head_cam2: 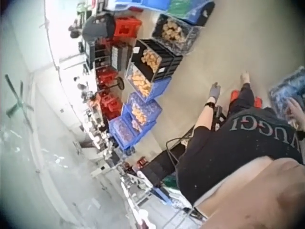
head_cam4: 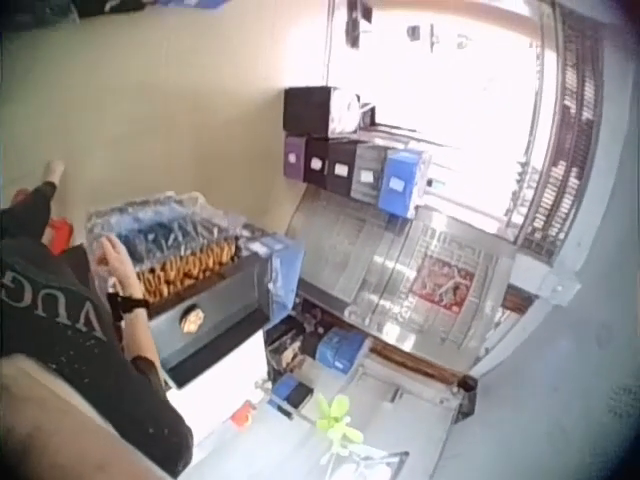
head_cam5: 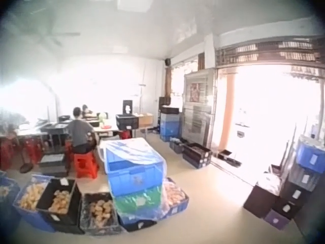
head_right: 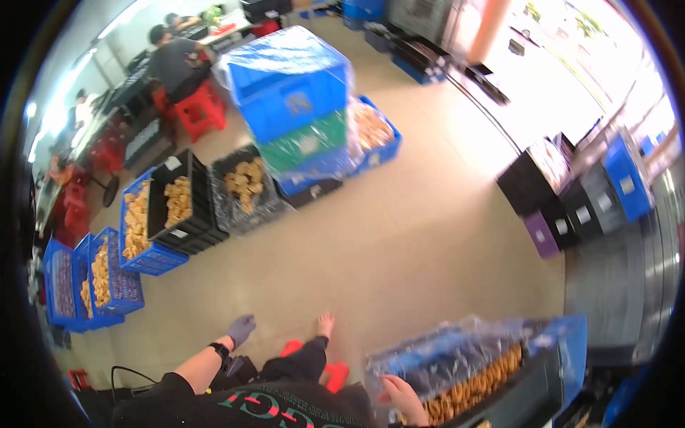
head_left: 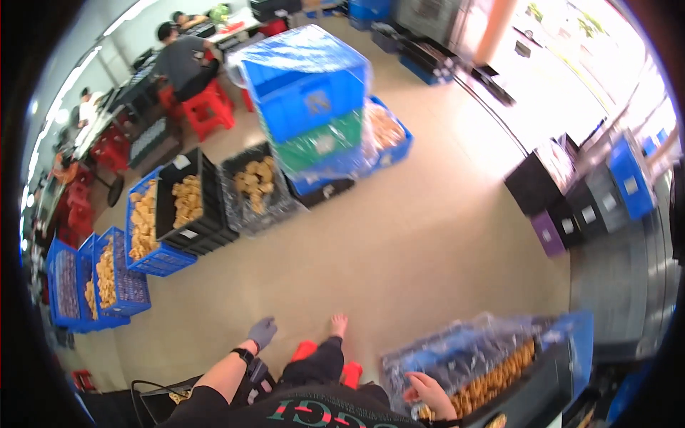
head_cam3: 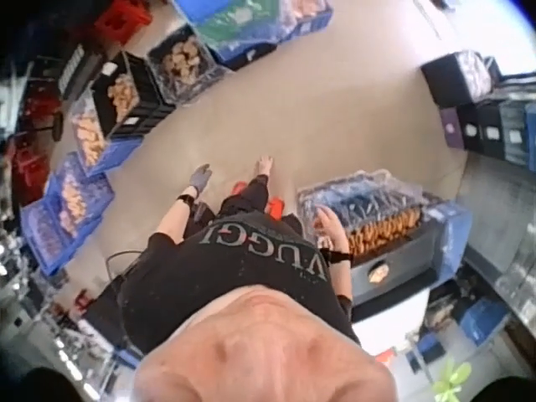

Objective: Sort and assemble small plastic toy components on a workbench in a factory setting.

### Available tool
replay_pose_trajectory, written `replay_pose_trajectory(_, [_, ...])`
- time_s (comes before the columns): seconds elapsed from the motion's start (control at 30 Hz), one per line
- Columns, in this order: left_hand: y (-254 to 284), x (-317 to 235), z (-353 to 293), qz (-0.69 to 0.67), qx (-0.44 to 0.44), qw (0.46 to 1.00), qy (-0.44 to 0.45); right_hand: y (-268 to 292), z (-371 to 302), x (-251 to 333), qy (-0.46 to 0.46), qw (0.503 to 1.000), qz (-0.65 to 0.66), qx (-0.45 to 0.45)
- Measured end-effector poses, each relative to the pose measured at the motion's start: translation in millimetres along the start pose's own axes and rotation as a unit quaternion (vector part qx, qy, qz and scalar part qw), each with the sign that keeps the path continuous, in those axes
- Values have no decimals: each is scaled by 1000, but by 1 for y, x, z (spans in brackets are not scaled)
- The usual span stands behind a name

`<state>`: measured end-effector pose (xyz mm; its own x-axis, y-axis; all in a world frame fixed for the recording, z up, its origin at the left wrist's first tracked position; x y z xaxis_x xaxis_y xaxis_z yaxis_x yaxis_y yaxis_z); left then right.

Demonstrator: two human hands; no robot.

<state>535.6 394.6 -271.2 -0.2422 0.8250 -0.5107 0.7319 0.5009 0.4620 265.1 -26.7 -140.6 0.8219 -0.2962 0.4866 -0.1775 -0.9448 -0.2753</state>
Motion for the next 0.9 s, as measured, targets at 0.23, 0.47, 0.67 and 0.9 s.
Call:
replay_pose_trajectory(0.23, [10,99,-8,84,78,977,182,57,93,7,118,982,-117,-89])
replay_pose_trajectory(0.47, [-21,76,-16,-137,-33,970,198,62,177,123,88,898,-431,2])
replay_pose_trajectory(0.67, [-49,53,-95,-14,44,986,157,5,234,265,76,692,-715,57])
replay_pose_trajectory(0.9, [-174,166,-96,-251,-79,917,301,-131,314,299,164,454,-841,246])
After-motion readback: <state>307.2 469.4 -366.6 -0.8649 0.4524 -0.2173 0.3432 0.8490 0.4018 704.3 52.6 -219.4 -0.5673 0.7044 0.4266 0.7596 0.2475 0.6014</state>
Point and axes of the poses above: each hand's wrist, its own z-axis towards the middle knuckle, its own y-axis out of the back of the hand, x = y × z, the point moved 4 cm from there along z, towards the middle knuckle, and after that the axes turned 12 degrees about x, right-handed, at the moved point
